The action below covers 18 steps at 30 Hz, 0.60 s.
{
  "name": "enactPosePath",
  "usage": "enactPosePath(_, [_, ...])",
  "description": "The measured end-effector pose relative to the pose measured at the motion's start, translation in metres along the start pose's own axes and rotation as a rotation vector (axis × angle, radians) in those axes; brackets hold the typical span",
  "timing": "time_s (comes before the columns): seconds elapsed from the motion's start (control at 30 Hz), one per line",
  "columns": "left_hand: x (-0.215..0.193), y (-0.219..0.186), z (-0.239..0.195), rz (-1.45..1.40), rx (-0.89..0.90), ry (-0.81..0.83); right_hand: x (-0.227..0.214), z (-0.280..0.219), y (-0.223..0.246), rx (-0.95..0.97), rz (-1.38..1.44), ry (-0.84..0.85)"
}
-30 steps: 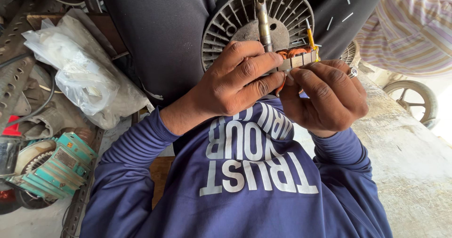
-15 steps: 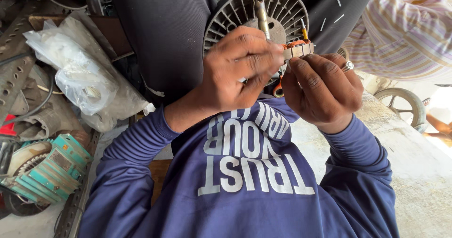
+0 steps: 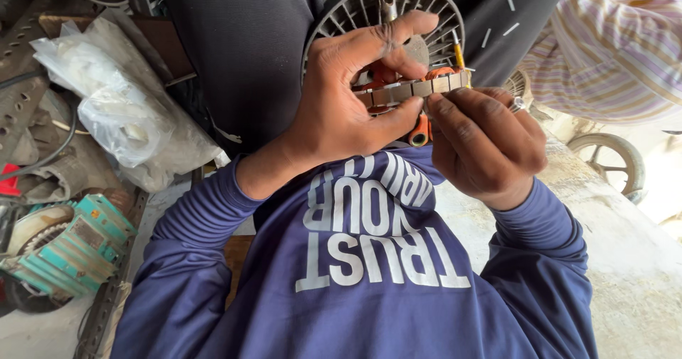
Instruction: The person sits on the floor and works on an electric motor rotor, inserting white insulating paper into the slots between copper windings. They use a screwdriver to adjust the windings and scissors to trim the paper. The person handles the rotor and tools with both hands throughout the clip.
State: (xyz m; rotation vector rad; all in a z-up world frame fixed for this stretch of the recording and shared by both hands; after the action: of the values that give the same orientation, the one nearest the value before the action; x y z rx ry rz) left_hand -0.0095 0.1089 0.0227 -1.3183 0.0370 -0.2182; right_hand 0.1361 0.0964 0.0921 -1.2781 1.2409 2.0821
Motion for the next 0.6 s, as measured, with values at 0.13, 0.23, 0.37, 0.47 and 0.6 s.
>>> enactPosePath(0.13, [0.0,0.0,0.0,-0.006,0.013,0.017,-0.001,0.004,-0.009,0.093,0.147,-0.031])
enactPosePath(0.23, [0.0,0.005,-0.001,-0.026,-0.03,0.016,0.003,0.002,-0.013,0.098,0.156,-0.04])
enactPosePath(0.37, [0.0,0.007,0.002,-0.013,-0.084,0.032,0.005,0.0,-0.025,0.05,0.296,-0.105])
enactPosePath(0.47, [0.0,0.0,0.005,0.054,0.013,0.047,0.014,-0.003,-0.052,0.183,0.569,-0.212])
enactPosePath(0.6, [0.007,-0.001,-0.006,0.138,0.108,0.001,0.041,-0.028,-0.079,0.59,0.978,-0.138])
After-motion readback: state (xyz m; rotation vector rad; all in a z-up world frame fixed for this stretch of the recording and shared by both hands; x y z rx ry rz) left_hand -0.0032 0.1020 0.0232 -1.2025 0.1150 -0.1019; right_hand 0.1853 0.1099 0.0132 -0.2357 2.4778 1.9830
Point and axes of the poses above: each hand's wrist, its own z-axis towards the middle knuckle, its own x-axis out of the palm, y = z × x, the point moved 8 cm from there along z, towards the middle knuckle, and after that the axes turned 11 degrees about x, right-handed, at the moved point
